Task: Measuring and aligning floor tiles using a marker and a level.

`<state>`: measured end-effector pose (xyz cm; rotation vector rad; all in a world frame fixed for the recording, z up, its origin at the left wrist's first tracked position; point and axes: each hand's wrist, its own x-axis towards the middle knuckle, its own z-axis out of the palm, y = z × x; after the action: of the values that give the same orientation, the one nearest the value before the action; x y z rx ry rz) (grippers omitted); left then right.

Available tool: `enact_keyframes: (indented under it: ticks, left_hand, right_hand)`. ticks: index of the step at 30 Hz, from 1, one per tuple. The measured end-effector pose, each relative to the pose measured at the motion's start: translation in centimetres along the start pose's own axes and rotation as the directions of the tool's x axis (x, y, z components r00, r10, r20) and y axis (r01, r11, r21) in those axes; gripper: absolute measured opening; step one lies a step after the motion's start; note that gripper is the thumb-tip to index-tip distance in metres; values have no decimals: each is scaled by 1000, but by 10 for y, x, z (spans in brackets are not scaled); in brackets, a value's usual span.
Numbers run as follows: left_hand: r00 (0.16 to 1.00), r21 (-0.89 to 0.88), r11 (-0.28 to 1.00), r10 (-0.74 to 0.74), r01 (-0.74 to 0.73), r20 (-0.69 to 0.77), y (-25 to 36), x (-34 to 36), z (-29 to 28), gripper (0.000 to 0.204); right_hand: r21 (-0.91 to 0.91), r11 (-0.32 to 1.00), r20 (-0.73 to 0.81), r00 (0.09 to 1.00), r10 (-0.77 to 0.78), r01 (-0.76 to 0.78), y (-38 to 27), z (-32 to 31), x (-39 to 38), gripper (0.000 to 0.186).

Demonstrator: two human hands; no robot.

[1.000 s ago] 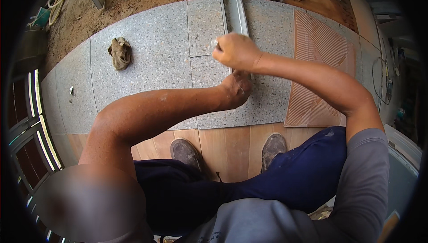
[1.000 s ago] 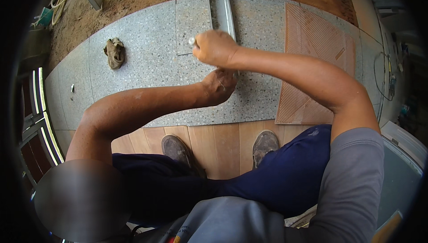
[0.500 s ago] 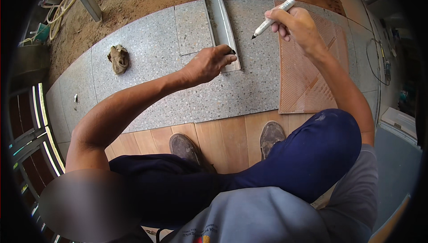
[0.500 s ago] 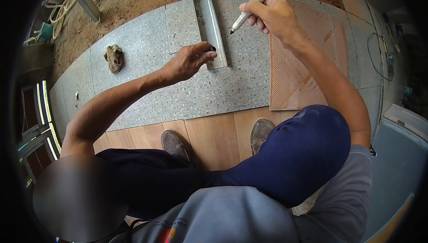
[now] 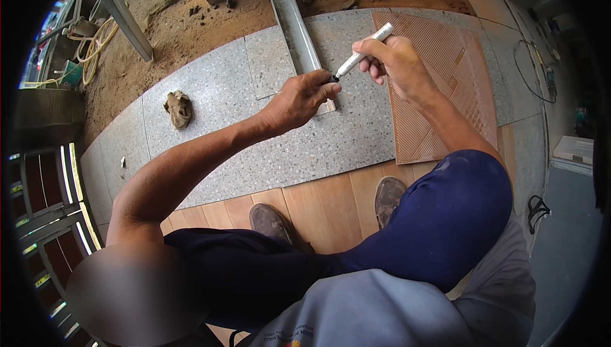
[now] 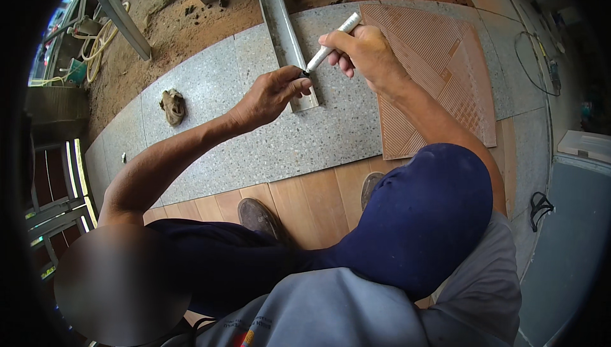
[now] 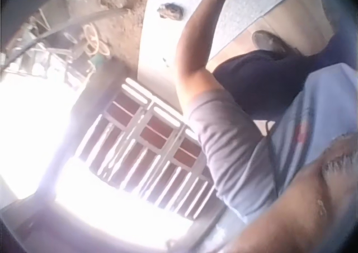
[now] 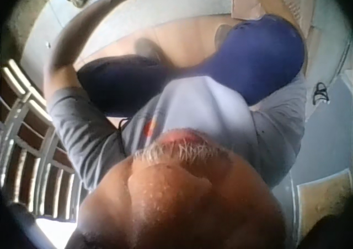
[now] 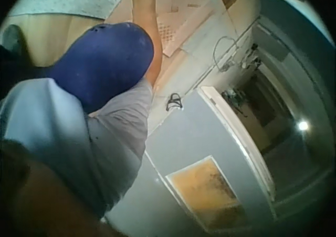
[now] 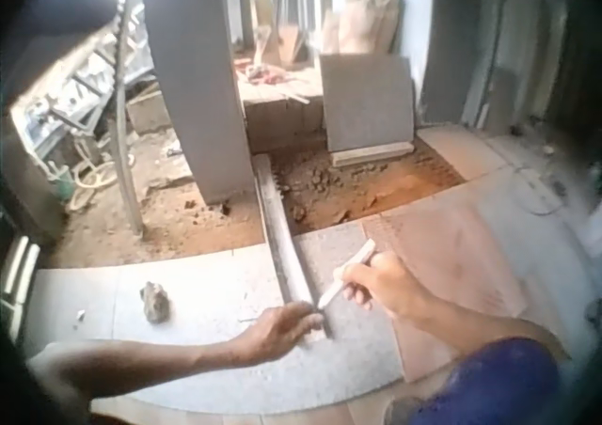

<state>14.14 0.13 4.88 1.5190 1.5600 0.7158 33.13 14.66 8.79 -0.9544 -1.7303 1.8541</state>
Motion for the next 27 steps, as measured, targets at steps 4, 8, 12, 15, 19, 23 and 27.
enact_keyframes:
  ticks: [4,8,12,15,19,23,27]
  left_hand:
    - [996,89,996,-25,32,-84,18,-10,-4,39]
    - [968,154,986,101,-66,-228,26,-15,-3,33]
    - [951,340,935,188,-97,-247,29,-13,-6,30]
    - [972,371,927,137,-58,-190,31,-12,-7,30]
    - [995,-15,999,29,-30,-97,30,-11,-7,37]
    - [999,-98,994,-54,53,1,31,-9,-9,44]
    - [994,10,1000,-28,29,-107,34,-10,-7,40]
  right_hand:
    - [57,997,21,998,51,-52,-7,7,-6,30]
    - [166,978,20,992,124,-126,-2,9,-8,32]
    - [197,973,40,993,110,-116,3,7,-5,35]
    - [179,977,48,993,107,-114,1,7,-5,34]
    - [246,966,118,991,58,-86,-3,1,-4,29]
    - [247,967,177,984,24,-68,3,-8,-2,28]
    - [255,963,152,987,45,-84,6,-3,-5,28]
